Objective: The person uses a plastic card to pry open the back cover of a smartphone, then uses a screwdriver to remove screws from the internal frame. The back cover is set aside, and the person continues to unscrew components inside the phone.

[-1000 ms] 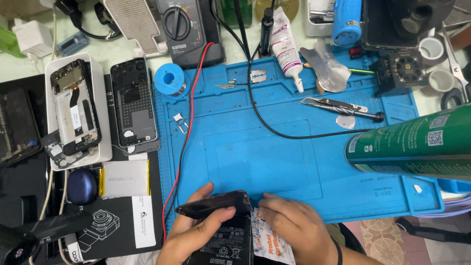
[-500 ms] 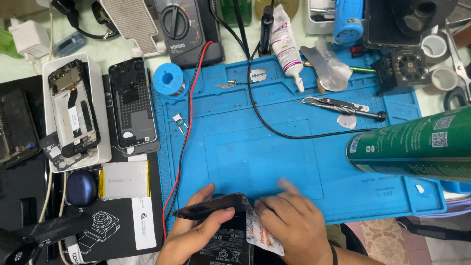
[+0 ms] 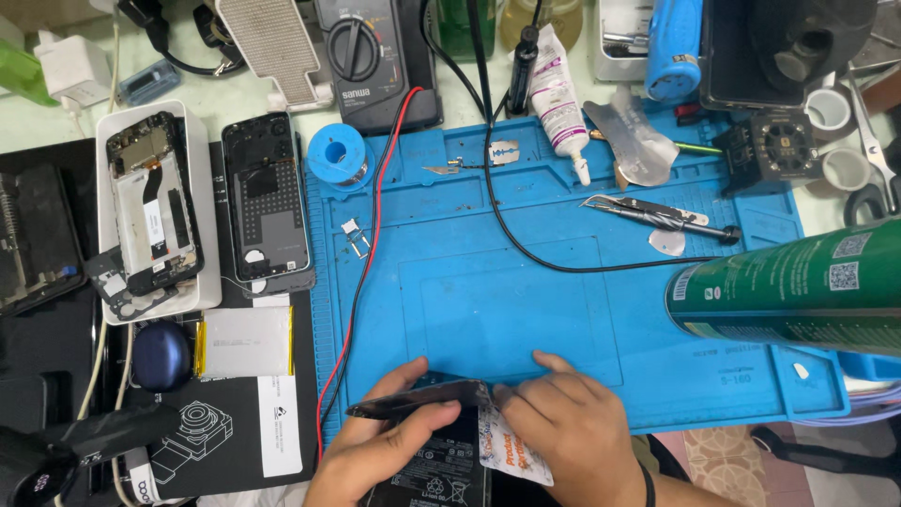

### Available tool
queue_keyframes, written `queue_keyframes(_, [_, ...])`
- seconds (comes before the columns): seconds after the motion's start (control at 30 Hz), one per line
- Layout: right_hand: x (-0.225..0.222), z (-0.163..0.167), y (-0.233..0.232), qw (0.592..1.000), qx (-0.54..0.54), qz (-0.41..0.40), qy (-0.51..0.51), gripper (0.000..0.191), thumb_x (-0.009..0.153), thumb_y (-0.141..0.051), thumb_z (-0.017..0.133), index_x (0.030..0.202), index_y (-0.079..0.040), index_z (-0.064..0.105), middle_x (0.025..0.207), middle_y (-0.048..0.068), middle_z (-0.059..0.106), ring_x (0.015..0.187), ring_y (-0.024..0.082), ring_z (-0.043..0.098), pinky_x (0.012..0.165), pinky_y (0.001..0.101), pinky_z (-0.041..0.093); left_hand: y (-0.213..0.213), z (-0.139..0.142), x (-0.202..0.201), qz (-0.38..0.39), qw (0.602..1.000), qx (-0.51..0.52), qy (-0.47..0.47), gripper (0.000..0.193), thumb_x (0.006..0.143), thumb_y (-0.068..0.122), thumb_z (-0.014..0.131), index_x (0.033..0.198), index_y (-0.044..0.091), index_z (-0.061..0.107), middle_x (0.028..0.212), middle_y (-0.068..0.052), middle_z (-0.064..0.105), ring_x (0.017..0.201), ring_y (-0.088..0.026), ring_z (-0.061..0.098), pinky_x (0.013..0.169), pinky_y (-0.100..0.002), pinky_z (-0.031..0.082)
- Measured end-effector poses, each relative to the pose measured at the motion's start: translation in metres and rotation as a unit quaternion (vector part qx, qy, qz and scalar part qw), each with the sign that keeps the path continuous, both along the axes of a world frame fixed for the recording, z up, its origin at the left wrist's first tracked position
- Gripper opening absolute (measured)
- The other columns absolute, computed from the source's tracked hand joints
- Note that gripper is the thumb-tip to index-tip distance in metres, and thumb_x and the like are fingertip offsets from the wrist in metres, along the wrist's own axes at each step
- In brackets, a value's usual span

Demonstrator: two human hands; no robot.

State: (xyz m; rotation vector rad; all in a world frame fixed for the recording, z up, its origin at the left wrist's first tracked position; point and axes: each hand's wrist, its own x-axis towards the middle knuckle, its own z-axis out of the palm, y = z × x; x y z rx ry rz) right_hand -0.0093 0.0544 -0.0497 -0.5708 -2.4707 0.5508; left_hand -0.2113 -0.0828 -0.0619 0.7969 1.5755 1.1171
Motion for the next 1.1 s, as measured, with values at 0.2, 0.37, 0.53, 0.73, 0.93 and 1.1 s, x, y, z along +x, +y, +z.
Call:
queue_keyframes(0.2, [0.006,0.007,0.0,1.0,-0.015,0.025,0.0,0.029,0.073,-0.015,0.071,0.102,-0.01,0.073,0.086,0.001,0.066,0.082,0.022,0.069,0.098,0.0472,0.055,0.001,0.008,0.001,0.083,0.979,-0.173,-0.067,0.062,0.078,0.025,0.08,0.135,0.004,0.07,0.128,-0.02,0.075,0.123,-0.025,0.069,0.11,-0.04,0.048])
queue_keyframes(0.37, [0.023,0.026,0.01,0.997,-0.027,0.07,0.012,0.034,0.072,-0.016,0.072,0.105,-0.009,0.07,0.102,0.005,0.07,0.094,0.026,0.072,0.099,0.046,0.056,-0.018,0.04,-0.012,-0.056,0.971,0.202,-0.114,0.075,0.096,0.051,0.069,0.137,-0.013,0.063,0.158,-0.039,0.045,0.149,-0.051,0.046,0.123,-0.059,0.032])
queue_keyframes(0.53, [0.035,0.038,0.013,0.998,-0.039,0.029,-0.028,0.043,0.073,-0.015,0.077,0.114,-0.007,0.071,0.106,0.008,0.073,0.1,0.031,0.072,0.081,0.039,0.057,-0.005,0.003,0.011,0.117,0.903,0.243,-0.335,0.089,0.087,0.068,0.069,0.11,-0.017,0.064,0.143,-0.048,0.047,0.131,-0.059,0.054,0.115,-0.068,0.044])
queue_keyframes(0.73, [0.036,0.03,0.006,0.999,-0.046,0.0,-0.025,0.045,0.072,-0.016,0.078,0.115,-0.005,0.07,0.106,0.008,0.073,0.103,0.031,0.072,0.083,0.0395,0.058,-0.003,-0.012,0.027,0.169,0.892,0.288,-0.304,0.088,0.062,0.062,0.09,0.111,0.002,0.05,0.135,-0.031,0.05,0.129,-0.058,0.059,0.101,-0.068,0.049])
queue_keyframes(0.93, [0.035,0.021,-0.004,1.0,-0.03,-0.005,-0.007,0.044,0.071,-0.016,0.079,0.112,-0.006,0.071,0.107,0.008,0.073,0.104,0.031,0.072,0.083,0.0389,0.058,0.003,0.009,0.044,0.228,0.908,0.259,-0.236,0.094,0.069,0.012,0.093,0.142,0.014,0.033,0.135,-0.023,0.047,0.132,-0.044,0.055,0.108,-0.061,0.05])
queue_keyframes(1.1, [0.031,0.009,-0.016,0.998,-0.051,-0.018,0.02,0.043,0.071,-0.014,0.08,0.112,-0.005,0.071,0.105,0.008,0.073,0.105,0.03,0.073,0.086,0.0377,0.059,0.01,0.011,0.055,0.205,0.946,0.227,-0.111,0.093,0.071,-0.009,0.076,0.144,0.009,0.022,0.138,-0.022,0.049,0.14,-0.034,0.053,0.11,-0.052,0.048])
